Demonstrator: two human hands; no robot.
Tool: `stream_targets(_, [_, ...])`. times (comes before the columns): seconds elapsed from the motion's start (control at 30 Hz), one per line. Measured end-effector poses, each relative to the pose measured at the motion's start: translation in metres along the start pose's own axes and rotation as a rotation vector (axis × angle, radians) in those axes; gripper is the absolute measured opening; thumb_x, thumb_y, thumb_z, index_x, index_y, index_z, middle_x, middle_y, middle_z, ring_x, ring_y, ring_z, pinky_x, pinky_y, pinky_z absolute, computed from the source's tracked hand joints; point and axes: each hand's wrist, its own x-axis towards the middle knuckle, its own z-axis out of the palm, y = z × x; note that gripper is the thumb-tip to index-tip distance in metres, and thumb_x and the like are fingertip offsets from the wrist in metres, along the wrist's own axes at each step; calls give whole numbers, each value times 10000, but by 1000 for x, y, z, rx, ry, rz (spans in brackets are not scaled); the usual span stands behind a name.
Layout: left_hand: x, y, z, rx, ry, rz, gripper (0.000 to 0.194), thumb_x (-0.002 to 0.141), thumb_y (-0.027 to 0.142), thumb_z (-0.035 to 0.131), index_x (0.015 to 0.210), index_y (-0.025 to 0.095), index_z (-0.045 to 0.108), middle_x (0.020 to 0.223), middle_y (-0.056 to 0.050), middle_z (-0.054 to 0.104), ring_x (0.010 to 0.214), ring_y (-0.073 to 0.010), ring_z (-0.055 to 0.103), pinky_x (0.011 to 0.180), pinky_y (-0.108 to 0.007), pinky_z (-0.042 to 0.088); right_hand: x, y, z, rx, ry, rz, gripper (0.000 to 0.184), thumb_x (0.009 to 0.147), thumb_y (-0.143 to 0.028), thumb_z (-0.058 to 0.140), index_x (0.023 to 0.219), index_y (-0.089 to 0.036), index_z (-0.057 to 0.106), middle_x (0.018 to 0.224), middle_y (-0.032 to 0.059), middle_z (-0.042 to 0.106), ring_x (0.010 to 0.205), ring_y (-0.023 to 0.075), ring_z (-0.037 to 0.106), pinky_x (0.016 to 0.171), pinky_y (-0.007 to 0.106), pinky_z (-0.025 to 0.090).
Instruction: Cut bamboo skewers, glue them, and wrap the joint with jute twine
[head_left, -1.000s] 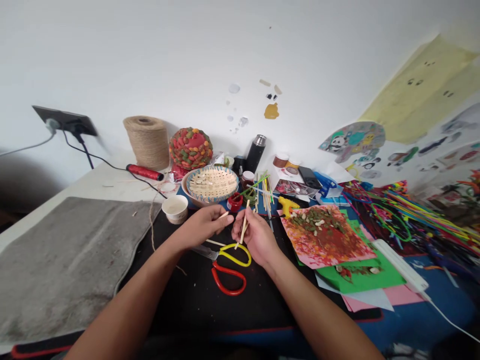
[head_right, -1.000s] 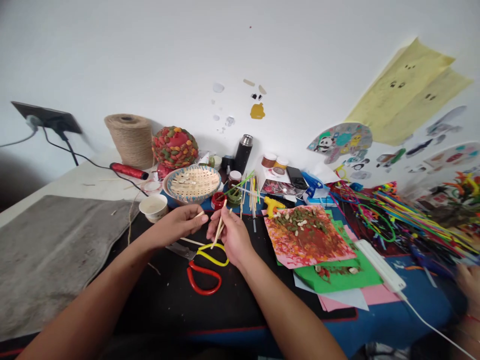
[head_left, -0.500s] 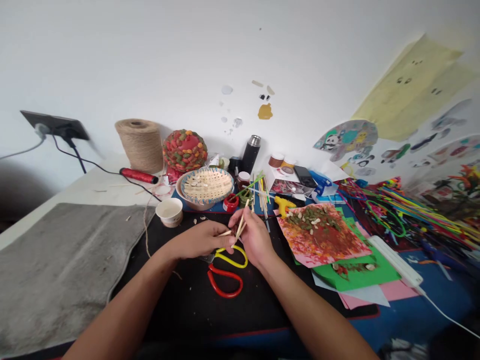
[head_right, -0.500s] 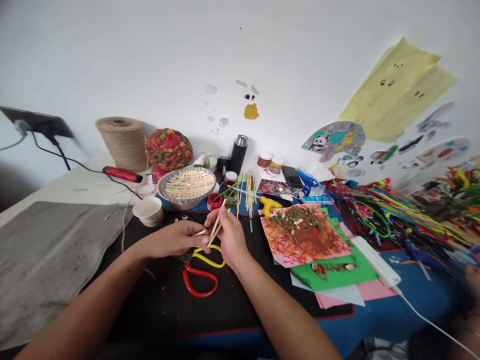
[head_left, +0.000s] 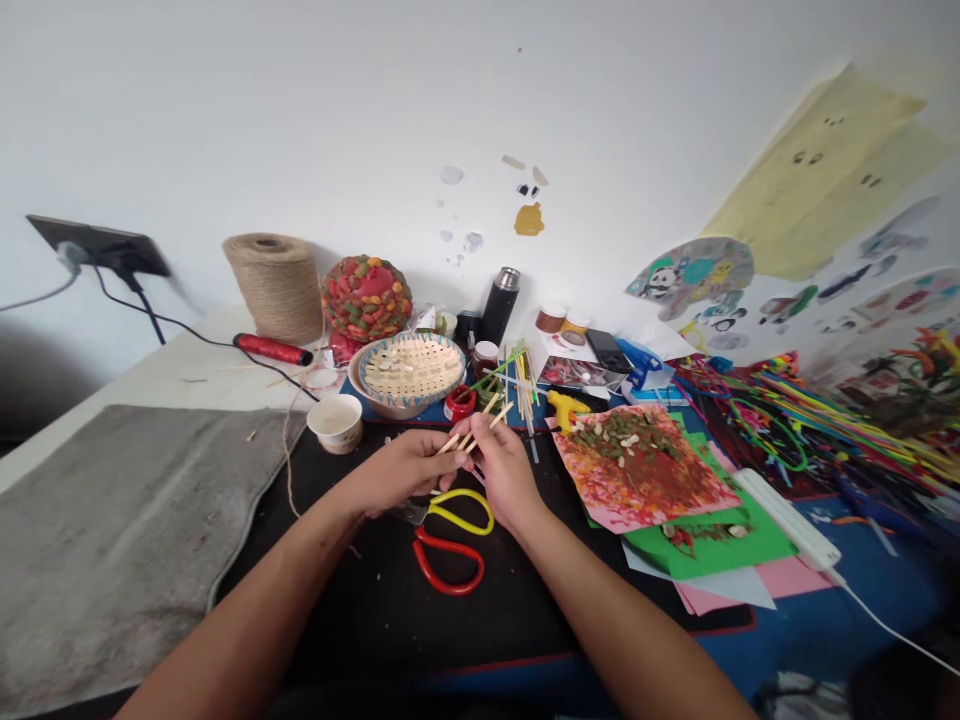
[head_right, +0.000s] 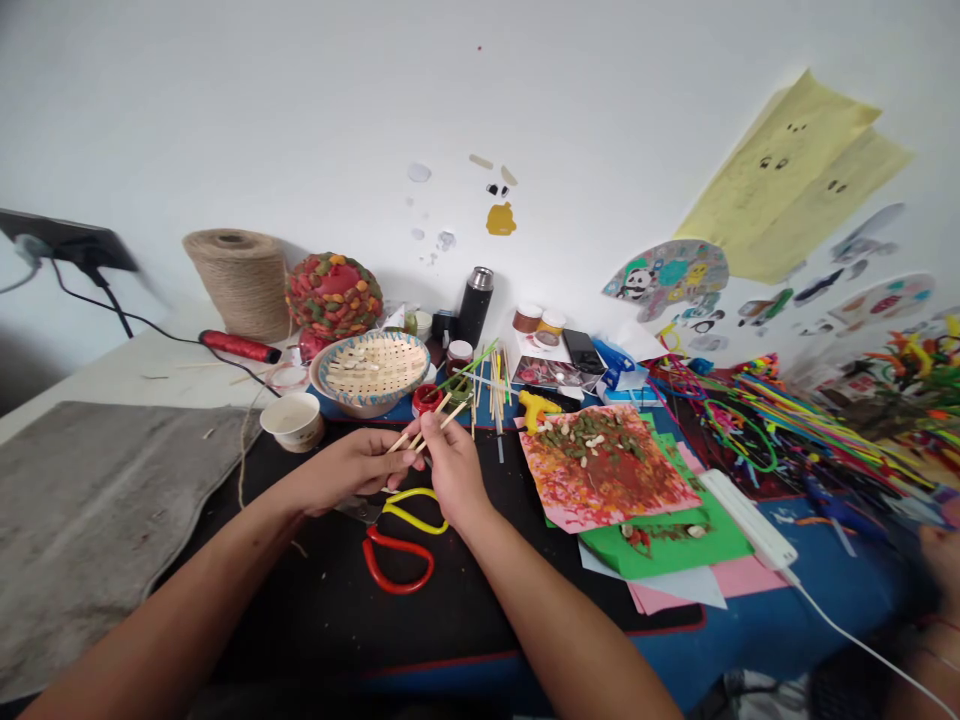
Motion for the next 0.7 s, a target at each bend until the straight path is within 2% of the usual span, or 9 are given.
stream_targets(0.17, [1, -2, -5, -71, 29, 27, 524, 883, 659, 711, 737, 173, 582, 572, 78, 366, 483, -63, 194, 478, -241, 97, -2, 4, -3, -82, -57, -35, 399, 949, -606, 705, 870, -216, 732, 740, -9, 615, 675, 152, 551, 670, 285, 464])
stream_targets(0.37, [1, -1, -5, 70, 53, 18, 533, 914, 681, 646, 748, 175, 635, 519, 89, 322, 479, -85, 202, 492, -251, 131, -4, -1, -7, -176, -101, -35, 424, 951, -636, 677, 855, -224, 707, 764, -1, 627, 697, 166, 567, 690, 298, 480])
stream_targets(0.57, [1, 3, -4, 433, 305, 129, 555, 943, 663, 565, 671, 180, 590, 633, 29, 492, 608, -132, 422, 581, -257, 294, 9, -24, -22, -446, -104, -66, 517, 978, -708, 559, 821, -225, 654, 742, 17, 670, 635, 169, 599, 592, 280, 469])
stream_targets(0.7, [0, 5, -5, 489, 398, 135, 527, 947, 649, 545, 691, 191, 592, 645, 24, 534, 628, -152, 481, 608, -269, 346, 32, -46, -49, -837, -89, -39, 572, 1051, -689, 348, 887, -222, 634, 716, 24, 697, 532, 164, 587, 522, 273, 453])
